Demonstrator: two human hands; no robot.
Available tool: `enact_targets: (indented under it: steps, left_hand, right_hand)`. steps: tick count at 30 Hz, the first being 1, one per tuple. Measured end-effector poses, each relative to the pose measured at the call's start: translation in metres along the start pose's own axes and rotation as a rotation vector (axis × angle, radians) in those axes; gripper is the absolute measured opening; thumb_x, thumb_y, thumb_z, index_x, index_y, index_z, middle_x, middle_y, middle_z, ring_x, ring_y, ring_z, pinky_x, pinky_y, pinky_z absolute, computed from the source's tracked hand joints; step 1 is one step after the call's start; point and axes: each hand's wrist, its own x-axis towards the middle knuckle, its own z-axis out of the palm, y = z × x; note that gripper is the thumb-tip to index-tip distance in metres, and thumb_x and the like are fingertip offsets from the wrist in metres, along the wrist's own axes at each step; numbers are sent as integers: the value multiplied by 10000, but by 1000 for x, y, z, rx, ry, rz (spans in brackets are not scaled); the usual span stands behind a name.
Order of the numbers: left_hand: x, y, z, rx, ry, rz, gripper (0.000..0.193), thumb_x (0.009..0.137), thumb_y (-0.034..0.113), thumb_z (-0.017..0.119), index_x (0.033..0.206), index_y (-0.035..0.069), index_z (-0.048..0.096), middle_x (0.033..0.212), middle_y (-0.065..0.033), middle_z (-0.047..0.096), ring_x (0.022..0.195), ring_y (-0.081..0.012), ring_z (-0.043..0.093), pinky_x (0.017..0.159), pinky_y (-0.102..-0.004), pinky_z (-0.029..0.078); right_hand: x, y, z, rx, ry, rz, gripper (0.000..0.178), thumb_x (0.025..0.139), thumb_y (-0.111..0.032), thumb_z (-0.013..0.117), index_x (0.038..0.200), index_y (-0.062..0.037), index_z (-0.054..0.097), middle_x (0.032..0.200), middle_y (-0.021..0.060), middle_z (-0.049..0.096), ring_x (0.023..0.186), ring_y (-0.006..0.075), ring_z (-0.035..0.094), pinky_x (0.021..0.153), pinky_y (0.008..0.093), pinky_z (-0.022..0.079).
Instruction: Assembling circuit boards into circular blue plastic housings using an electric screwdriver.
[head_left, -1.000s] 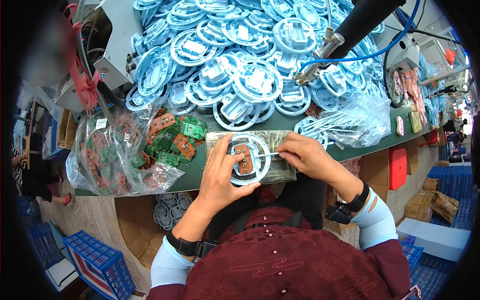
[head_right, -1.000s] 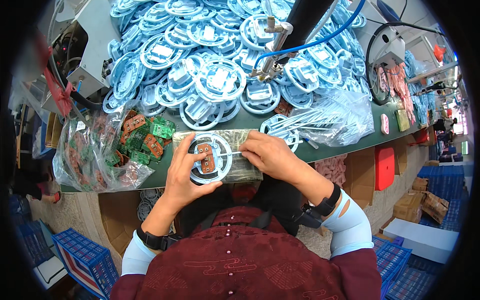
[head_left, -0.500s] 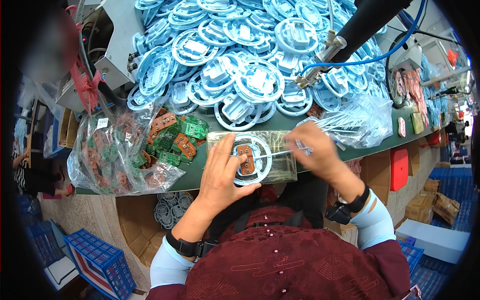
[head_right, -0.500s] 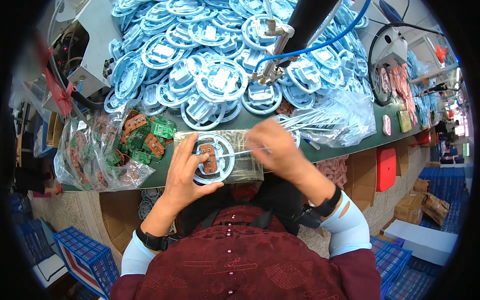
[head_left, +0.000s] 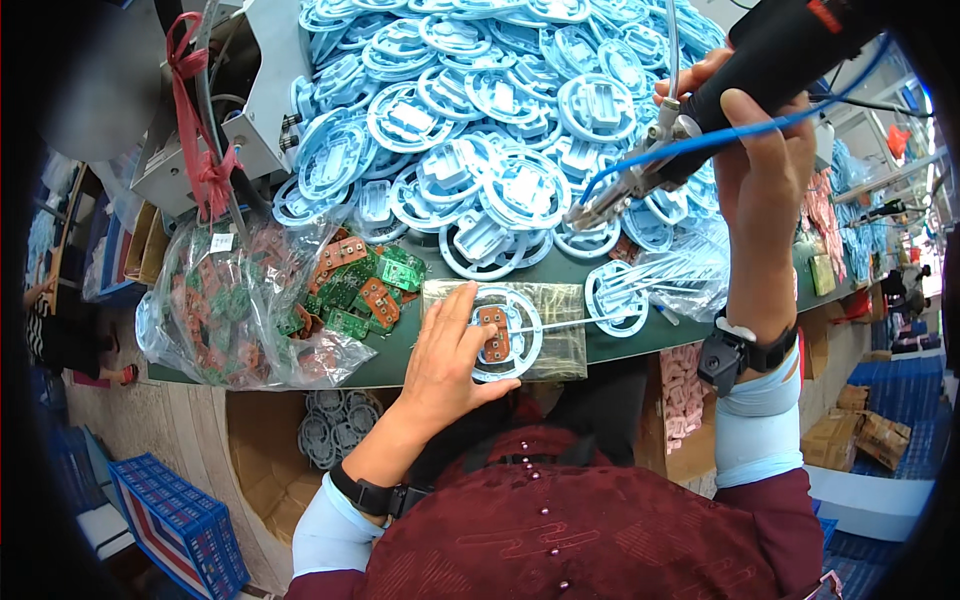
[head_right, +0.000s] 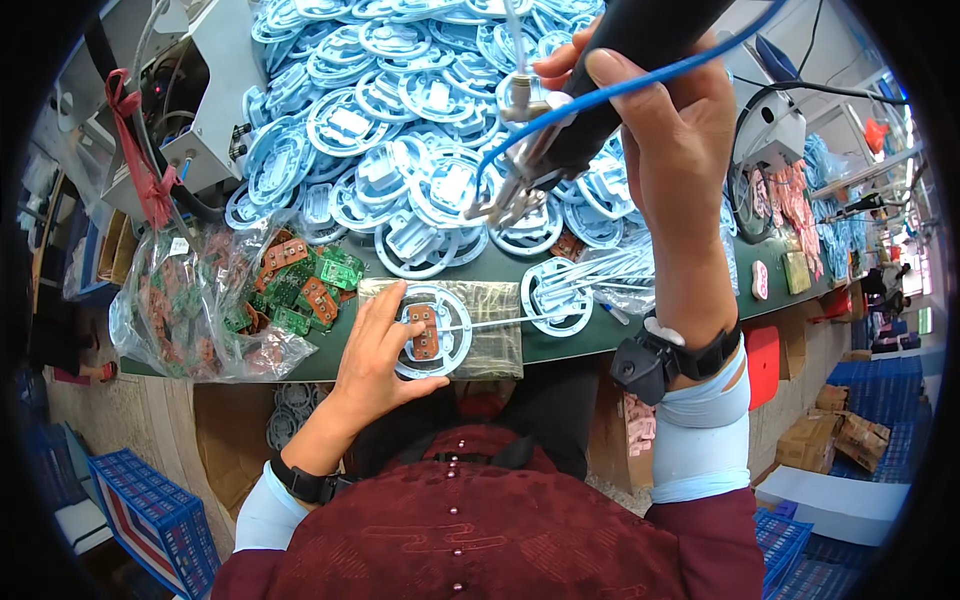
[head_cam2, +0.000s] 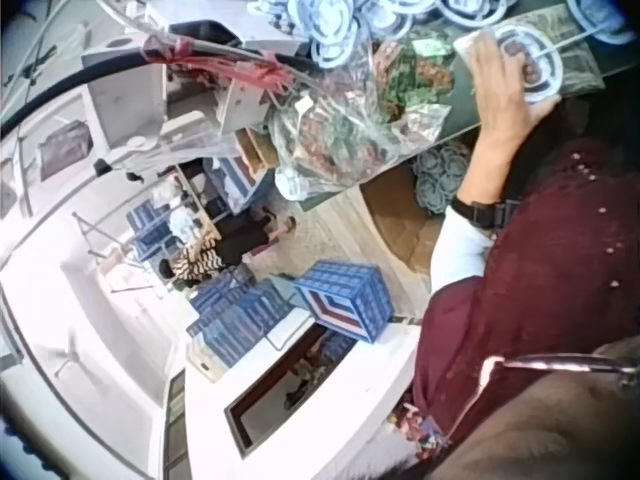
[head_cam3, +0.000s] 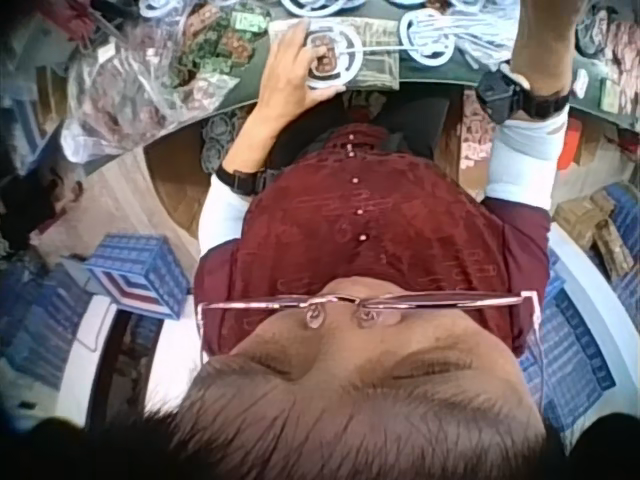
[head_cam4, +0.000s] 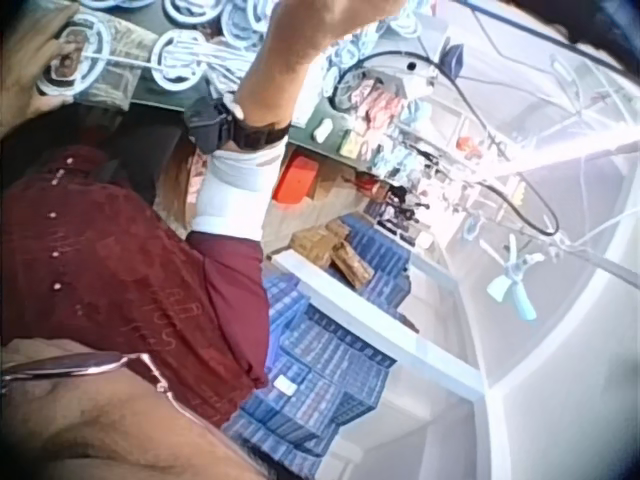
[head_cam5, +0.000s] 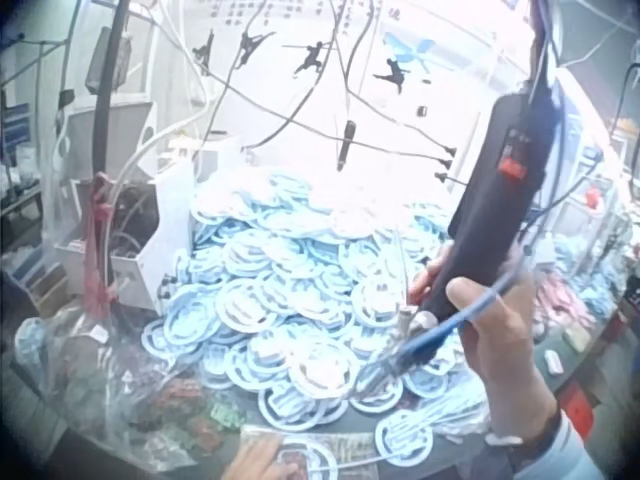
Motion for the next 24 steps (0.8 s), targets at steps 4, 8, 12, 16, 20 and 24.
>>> enact_targets:
  steps: [4,8,12,16,20,24]
  left_hand:
    - [2,4,1,16,29,-4,599,580,312,872,1018,25,582,1379,-277,435,1270,-438,436,1034,-547,342]
    - [-4,-6,14,125,103,29,365,711,177,783,1004,47,609,1348,-293,459,1246,-410,474,985,-563,391]
    - [-4,-1,13,174,164,31,235,785,124,724,988,53,630,1301,-277,514,1200,-396,524,974,-537,412]
    - [-9,-4,18,123,162,15,242,804,90,693,1032,42,628,1346,-271,488,1218,-421,502,1005,-531,383]
    - [-10,-6,17,184,182,49,225,820,147,701,1007,43,629,1299,-288,511,1198,-402,519,973,-519,407]
    - [-9,-7,16,169,178,64,228,821,139,691,1015,38,627,1291,-294,512,1195,-411,515,973,-518,401]
  right_hand:
    - [-8,-19,41,128,-75,-44,594,854,-152,631,1361,50,397,957,103,539,748,239,616,628,378,556]
    - [-39,-26,93,254,60,82,430,815,-84,597,1204,-20,423,887,80,451,619,176,528,526,335,525]
    - [-34,-43,75,131,41,31,421,868,-158,547,1236,-10,406,857,102,472,628,182,533,551,315,500]
    - [-15,-60,53,-51,15,-68,514,885,-165,526,1312,79,379,855,97,460,642,183,536,560,310,481]
    - [-21,-57,69,-30,53,-37,504,885,-134,516,1315,85,372,874,102,465,641,191,541,558,321,491]
    - [-39,-40,101,122,118,5,502,853,-101,567,1303,45,398,872,100,477,624,184,546,564,319,513]
